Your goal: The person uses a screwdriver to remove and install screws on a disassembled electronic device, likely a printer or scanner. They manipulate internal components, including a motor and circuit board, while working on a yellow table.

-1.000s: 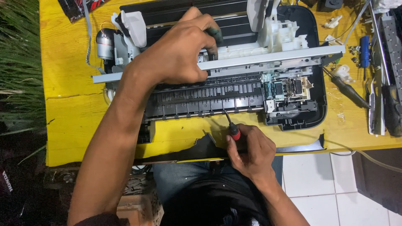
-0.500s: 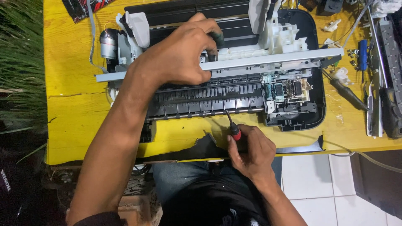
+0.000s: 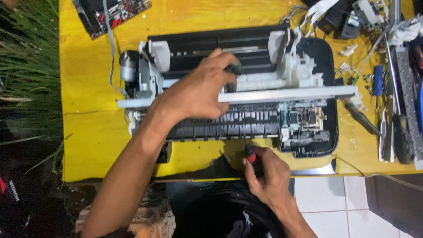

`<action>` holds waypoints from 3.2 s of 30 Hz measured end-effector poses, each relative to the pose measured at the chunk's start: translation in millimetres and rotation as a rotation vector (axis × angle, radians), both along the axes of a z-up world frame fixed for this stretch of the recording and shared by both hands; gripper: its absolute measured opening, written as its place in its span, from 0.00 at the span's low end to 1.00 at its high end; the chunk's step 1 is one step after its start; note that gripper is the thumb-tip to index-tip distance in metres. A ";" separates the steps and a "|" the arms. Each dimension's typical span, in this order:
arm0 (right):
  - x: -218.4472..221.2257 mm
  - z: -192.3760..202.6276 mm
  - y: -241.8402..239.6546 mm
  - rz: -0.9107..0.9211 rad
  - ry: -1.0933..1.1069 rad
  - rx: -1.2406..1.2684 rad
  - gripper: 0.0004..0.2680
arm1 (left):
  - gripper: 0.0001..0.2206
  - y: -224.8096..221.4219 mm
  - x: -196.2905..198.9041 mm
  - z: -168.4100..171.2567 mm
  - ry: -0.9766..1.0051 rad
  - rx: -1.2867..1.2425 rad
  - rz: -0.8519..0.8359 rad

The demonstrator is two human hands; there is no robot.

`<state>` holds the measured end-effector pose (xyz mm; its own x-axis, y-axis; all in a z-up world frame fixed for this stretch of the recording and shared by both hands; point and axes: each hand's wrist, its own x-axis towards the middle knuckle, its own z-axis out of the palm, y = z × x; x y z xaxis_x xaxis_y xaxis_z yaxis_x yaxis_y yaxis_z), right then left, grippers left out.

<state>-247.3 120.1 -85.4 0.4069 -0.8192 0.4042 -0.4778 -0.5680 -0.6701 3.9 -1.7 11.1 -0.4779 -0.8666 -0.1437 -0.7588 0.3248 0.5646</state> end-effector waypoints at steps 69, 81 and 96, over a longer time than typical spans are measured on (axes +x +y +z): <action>29.4 17.4 -19.9 -0.170 0.239 0.423 0.07 | 0.08 11.5 -10.9 3.1 0.058 -0.194 0.352; 3.8 6.7 -23.3 0.055 0.414 0.424 0.08 | 0.12 23.7 -29.8 7.9 0.034 -0.099 0.687; 42.5 18.0 -37.4 0.002 0.289 0.125 0.12 | 0.16 53.1 -14.2 15.6 0.122 -0.340 0.339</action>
<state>-204.8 82.6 -67.3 0.4917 -0.8544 0.1679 -0.6580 -0.4909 -0.5711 -10.4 51.4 26.7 -0.1570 -0.9643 0.2133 -0.7885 0.2524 0.5609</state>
